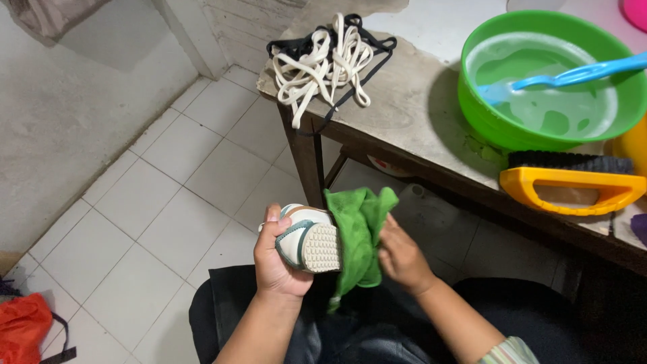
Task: The person scrubs the sole and upper of a white sneaker with a brush, rinses it with water from a bottle, and wipes it with a green cloth. The person repeats the scrubbing on the upper part of the shoe.
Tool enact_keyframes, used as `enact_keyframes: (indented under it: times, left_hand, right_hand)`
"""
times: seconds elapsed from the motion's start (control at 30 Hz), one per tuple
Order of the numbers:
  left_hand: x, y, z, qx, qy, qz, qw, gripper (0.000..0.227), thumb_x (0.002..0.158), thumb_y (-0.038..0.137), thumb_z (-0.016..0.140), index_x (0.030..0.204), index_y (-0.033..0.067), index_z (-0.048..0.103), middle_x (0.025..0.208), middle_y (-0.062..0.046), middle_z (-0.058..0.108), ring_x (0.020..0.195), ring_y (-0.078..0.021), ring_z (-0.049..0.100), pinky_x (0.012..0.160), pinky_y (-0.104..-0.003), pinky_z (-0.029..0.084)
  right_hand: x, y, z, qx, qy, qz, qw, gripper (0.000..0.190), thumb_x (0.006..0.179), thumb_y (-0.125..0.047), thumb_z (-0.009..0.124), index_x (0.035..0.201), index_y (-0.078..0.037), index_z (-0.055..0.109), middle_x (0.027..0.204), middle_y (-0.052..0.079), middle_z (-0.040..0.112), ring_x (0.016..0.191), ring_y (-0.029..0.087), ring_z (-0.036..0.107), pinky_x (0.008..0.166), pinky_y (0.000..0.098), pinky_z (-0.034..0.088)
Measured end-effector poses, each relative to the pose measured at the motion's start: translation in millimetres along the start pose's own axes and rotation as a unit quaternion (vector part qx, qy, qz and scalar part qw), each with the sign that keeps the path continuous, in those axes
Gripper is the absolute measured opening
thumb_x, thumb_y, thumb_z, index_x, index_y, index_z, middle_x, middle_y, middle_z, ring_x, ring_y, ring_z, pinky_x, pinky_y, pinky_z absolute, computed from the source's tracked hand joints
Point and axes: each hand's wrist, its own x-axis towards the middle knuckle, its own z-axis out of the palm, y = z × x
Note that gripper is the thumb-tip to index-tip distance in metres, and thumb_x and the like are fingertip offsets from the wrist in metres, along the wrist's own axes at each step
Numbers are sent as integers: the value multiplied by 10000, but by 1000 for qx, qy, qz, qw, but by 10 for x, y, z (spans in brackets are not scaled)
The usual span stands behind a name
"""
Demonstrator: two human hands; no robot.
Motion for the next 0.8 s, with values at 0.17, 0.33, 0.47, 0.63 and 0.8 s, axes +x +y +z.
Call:
enact_keyframes:
  times: [0.17,0.33,0.47,0.63,0.8]
  left_hand:
    - [-92,-53,135,28,4,32,999,197,766,75,578,831,187,430,780,-195,601,763,-378,662,680,-483,570]
    - [-31,-255,-165,62,-109,61,990,105,1003,195,512,908,169,478,875,-200,642,748,-296,617,698,-402,519]
    - [-68,-237,-28,6,-60,19,998,131,892,112,501,840,203,423,700,-66,536,611,-215,588,624,-349,564]
    - [13,-317,-194,-17,-41,12,999,206,777,22,512,816,189,399,664,-37,450,600,-187,549,537,-311,525]
    - [44,-62,-60,-52,-17,25,998,184,731,60,517,825,190,428,695,-55,478,639,-222,592,587,-363,571]
  right_hand:
    - [389,-773,-226,134,193,209,949,420,983,-244,474,1257,24,645,1217,227,709,1128,368,683,998,509,520]
    - [1063,-1343,-159,163,55,53,984,582,1097,-504,405,1458,-71,549,1511,206,458,1496,416,446,1291,591,333]
    - [627,-933,260,28,12,-36,999,652,1050,-385,312,1578,-3,324,1571,351,368,1453,607,312,1121,644,369]
    - [175,-549,360,57,39,-88,994,559,1025,-341,414,1414,36,551,1522,350,447,1310,618,493,945,668,512]
    - [-415,-9,180,-62,-35,57,996,300,928,-168,643,1175,-13,712,1107,181,695,1007,411,689,868,519,578]
